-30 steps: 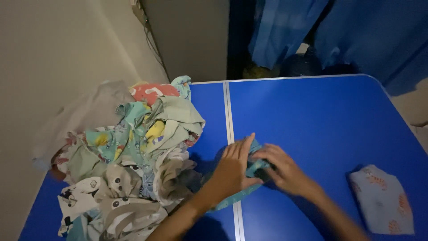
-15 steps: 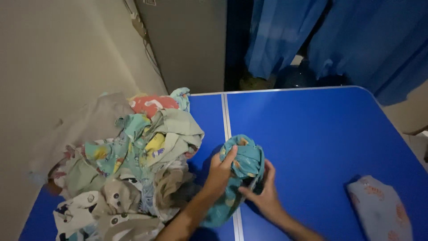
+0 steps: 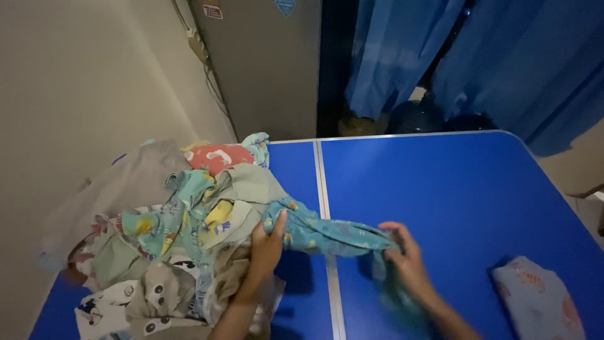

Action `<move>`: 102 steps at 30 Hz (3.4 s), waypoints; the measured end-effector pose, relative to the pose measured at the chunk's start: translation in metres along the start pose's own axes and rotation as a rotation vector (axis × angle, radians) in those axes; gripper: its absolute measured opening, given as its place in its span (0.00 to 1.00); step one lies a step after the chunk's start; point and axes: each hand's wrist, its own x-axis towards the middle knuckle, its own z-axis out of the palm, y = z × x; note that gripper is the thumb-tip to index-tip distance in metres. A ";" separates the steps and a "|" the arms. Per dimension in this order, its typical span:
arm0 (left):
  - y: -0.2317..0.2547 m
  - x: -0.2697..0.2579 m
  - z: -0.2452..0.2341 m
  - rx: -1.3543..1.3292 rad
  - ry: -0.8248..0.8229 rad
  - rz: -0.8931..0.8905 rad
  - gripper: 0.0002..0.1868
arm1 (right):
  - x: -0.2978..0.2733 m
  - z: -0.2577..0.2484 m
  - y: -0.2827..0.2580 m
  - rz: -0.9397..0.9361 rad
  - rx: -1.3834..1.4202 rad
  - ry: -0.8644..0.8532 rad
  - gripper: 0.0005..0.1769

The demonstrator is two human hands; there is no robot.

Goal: The person folds two baby shirts on a blue table. They first fold a light blue shirt with orange tiger patterns, then a teal shirt with yellow patterns, smoothing and aligning each before stacking them.

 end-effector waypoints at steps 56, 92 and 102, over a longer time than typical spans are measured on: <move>0.043 -0.162 -0.182 1.333 0.454 0.346 0.61 | -0.030 0.236 -0.123 -0.467 -0.485 -0.845 0.75; 0.125 -0.154 -0.284 0.771 0.502 -0.129 0.31 | -0.103 0.434 -0.186 -1.042 -1.001 -0.909 0.67; 0.077 -0.145 -0.288 0.838 0.582 0.738 0.32 | -0.069 0.370 -0.171 -1.550 -0.615 -0.425 0.28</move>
